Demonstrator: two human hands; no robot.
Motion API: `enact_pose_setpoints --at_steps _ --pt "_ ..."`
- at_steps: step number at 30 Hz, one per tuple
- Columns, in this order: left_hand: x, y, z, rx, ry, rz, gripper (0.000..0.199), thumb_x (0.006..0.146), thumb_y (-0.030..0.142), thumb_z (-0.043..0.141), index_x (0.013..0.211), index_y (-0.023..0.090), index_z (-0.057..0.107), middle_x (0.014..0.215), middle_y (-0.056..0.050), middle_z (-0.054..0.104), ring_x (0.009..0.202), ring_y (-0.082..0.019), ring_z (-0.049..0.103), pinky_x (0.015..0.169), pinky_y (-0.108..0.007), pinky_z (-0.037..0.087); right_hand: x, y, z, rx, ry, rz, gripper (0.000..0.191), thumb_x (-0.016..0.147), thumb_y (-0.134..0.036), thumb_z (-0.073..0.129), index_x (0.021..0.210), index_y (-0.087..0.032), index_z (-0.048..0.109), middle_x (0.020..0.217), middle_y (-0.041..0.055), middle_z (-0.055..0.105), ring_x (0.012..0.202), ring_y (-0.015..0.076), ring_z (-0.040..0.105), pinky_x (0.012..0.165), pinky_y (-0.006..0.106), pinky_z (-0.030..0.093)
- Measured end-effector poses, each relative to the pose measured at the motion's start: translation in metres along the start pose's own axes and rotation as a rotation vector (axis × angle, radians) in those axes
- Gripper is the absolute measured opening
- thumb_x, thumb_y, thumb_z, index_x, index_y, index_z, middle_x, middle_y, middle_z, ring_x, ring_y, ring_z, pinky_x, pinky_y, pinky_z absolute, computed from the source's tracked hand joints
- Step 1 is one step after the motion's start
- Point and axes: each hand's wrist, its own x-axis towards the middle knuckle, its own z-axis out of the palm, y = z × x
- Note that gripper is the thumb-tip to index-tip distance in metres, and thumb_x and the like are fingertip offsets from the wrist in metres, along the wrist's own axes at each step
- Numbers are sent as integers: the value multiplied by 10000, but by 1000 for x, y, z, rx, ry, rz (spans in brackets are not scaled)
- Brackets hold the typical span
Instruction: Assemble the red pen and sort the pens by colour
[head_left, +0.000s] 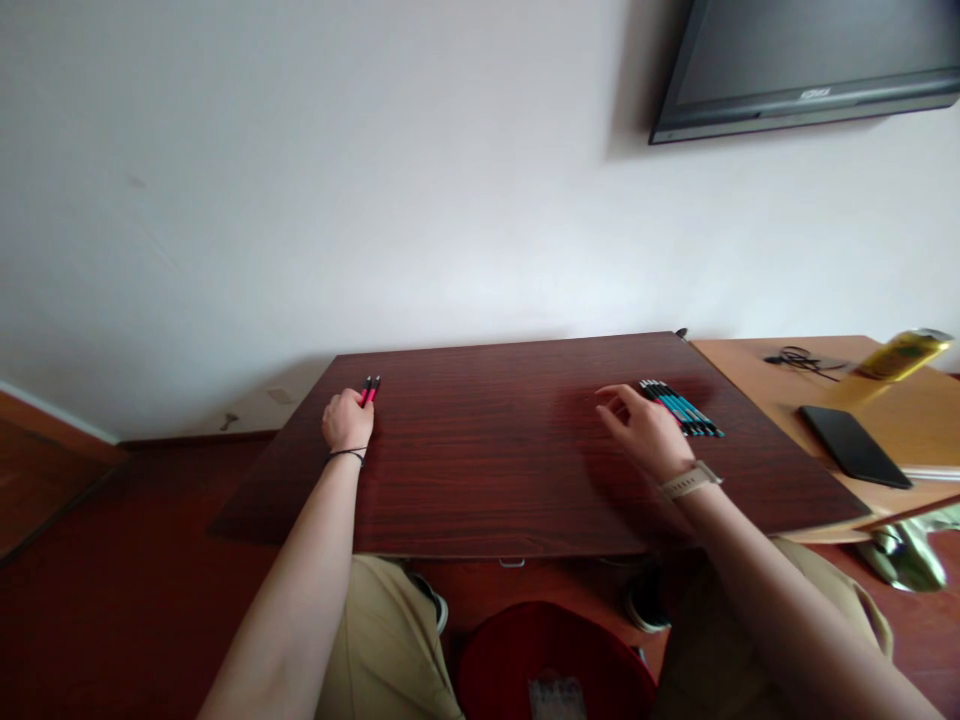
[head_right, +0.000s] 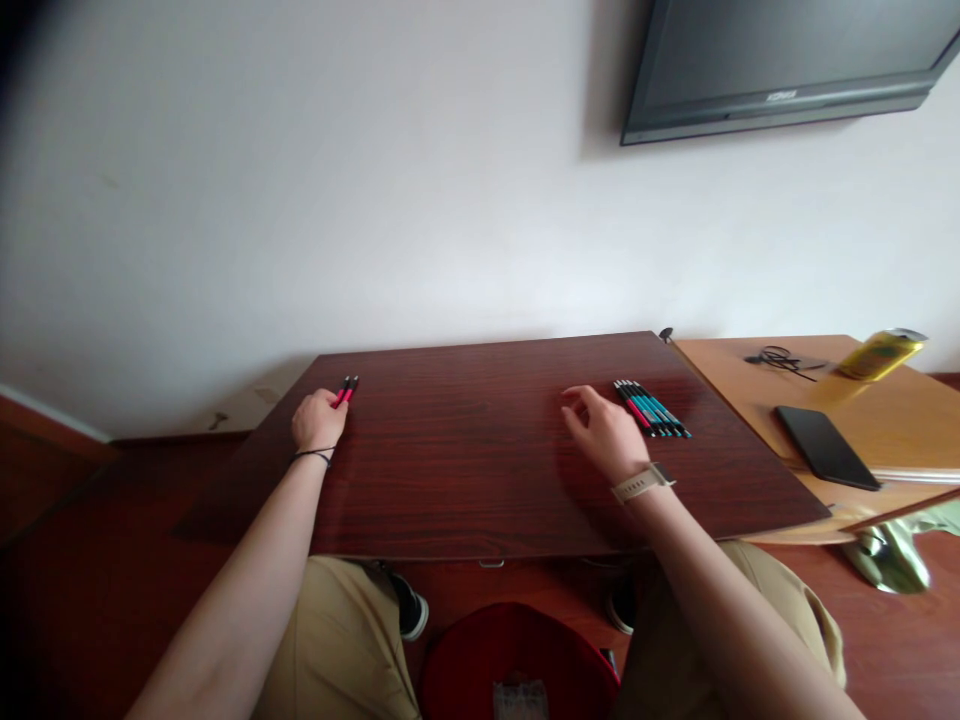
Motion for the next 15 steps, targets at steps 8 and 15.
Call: enact_pose_setpoints --at_steps 8,15 --pt "-20 26 -16 -38 93 132 225 1033 359 550 1139 217 689 1203 -157 657 1130 -341 613 877 -402 490 24 80 -29 -465 -155 409 382 917 -499 649 1158 -224 761 1116 135 795 1015 342 744 801 393 510" --pt "-55 62 -32 -190 139 355 190 1039 272 511 1100 226 685 1208 -110 671 1188 -301 611 1006 -389 484 27 92 -31 -501 -126 526 483 903 -533 645 1198 -166 755 1058 217 783 992 385 758 807 433 528"
